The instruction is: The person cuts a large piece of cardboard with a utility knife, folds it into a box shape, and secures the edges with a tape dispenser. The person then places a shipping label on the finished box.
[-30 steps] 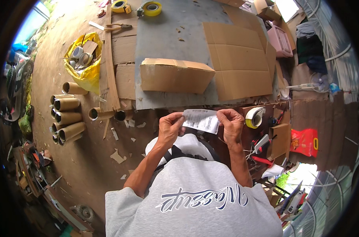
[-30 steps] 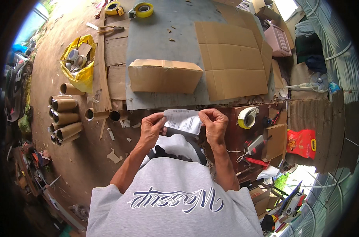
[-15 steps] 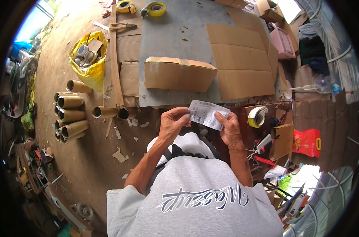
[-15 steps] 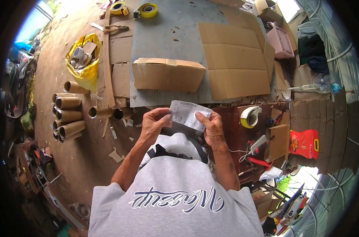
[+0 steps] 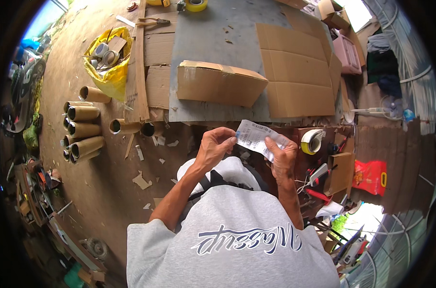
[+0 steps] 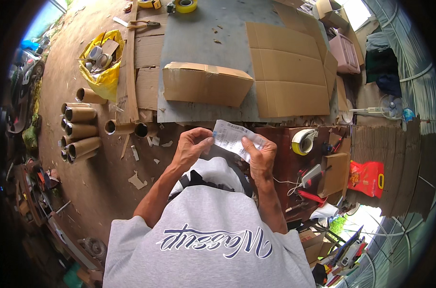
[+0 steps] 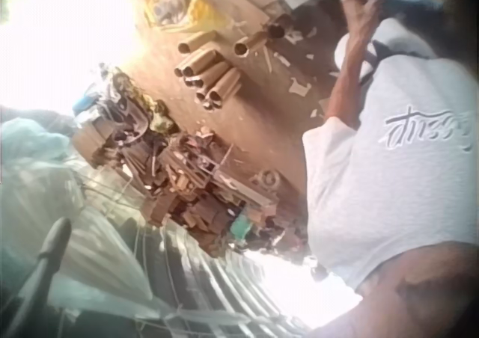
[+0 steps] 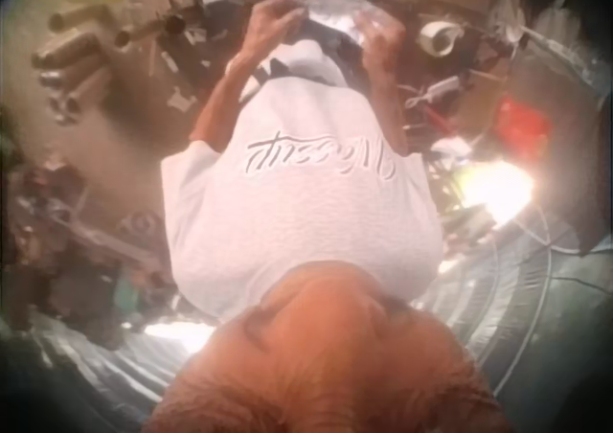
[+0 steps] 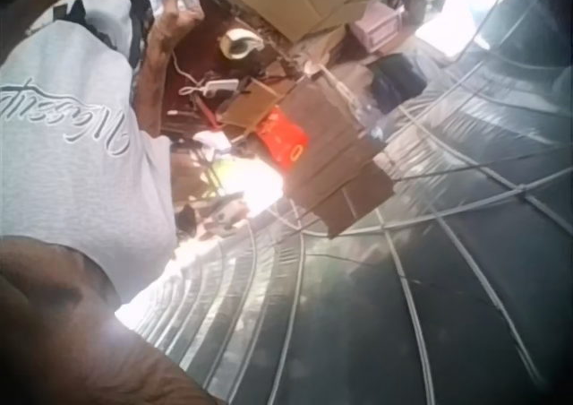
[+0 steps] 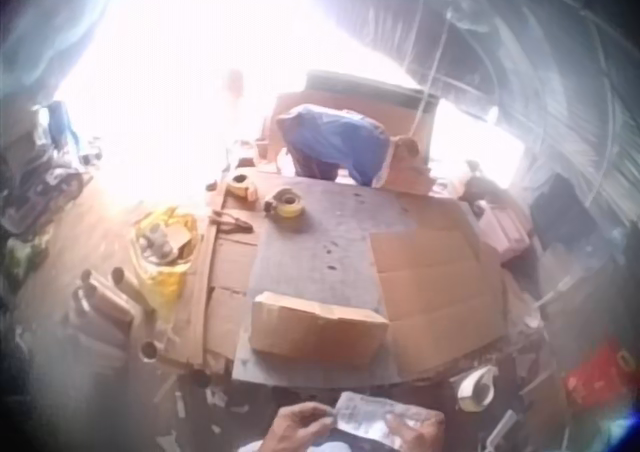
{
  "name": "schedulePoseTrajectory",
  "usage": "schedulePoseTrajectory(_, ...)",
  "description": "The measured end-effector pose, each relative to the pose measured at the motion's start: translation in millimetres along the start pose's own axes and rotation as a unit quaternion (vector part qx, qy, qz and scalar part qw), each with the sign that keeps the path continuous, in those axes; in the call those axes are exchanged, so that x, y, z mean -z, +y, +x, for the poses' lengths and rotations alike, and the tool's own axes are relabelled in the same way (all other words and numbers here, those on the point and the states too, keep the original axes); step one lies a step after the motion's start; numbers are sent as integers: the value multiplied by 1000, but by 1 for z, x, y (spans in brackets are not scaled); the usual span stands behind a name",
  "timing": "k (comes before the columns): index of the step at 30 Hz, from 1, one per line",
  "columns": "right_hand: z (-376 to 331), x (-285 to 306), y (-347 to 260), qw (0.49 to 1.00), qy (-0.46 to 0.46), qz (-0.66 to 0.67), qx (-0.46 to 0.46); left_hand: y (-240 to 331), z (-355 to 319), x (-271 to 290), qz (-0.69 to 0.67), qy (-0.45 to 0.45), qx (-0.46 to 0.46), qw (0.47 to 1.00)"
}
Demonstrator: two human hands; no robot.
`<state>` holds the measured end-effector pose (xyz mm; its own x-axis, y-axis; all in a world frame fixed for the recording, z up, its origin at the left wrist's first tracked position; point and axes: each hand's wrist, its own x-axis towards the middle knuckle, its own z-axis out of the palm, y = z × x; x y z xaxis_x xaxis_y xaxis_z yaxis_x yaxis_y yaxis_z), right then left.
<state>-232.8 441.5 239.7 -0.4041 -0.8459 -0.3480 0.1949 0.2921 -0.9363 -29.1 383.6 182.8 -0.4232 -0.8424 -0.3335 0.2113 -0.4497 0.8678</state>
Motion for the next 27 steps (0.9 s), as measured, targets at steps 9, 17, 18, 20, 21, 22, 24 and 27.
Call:
schedulePoseTrajectory(9, 4, -5, -6, 999, 26, 26, 35, 4, 0, 12, 1, -24, 41, 999)
schedulePoseTrajectory(17, 10, -3, -10, 999, 21, 20, 14, 9, 1, 6, -68, -15, 36, 997)
schedulePoseTrajectory(18, 10, -3, -9, 999, 22, 23, 11, 9, 1, 7, -65, -17, 36, 997)
schedulePoseTrajectory(20, 11, -4, -9, 1000, 16, 24, 4, 6, 2, 9, -60, -16, 34, 997)
schedulePoseTrajectory(21, 12, -4, -9, 1000, 13, 26, 2, 5, 3, 9, -57, -17, 32, 998)
schedulePoseTrajectory(22, 12, -4, -10, 999, 13, 30, 2, 4, 3, 10, -57, -16, 33, 998)
schedulePoseTrajectory(24, 12, -7, -11, 999, 13, 38, 3, 3, 3, 11, -57, -14, 36, 998)
schedulePoseTrajectory(27, 13, -7, -11, 999, 13, 37, -2, 4, 4, 11, -57, -22, 27, 998)
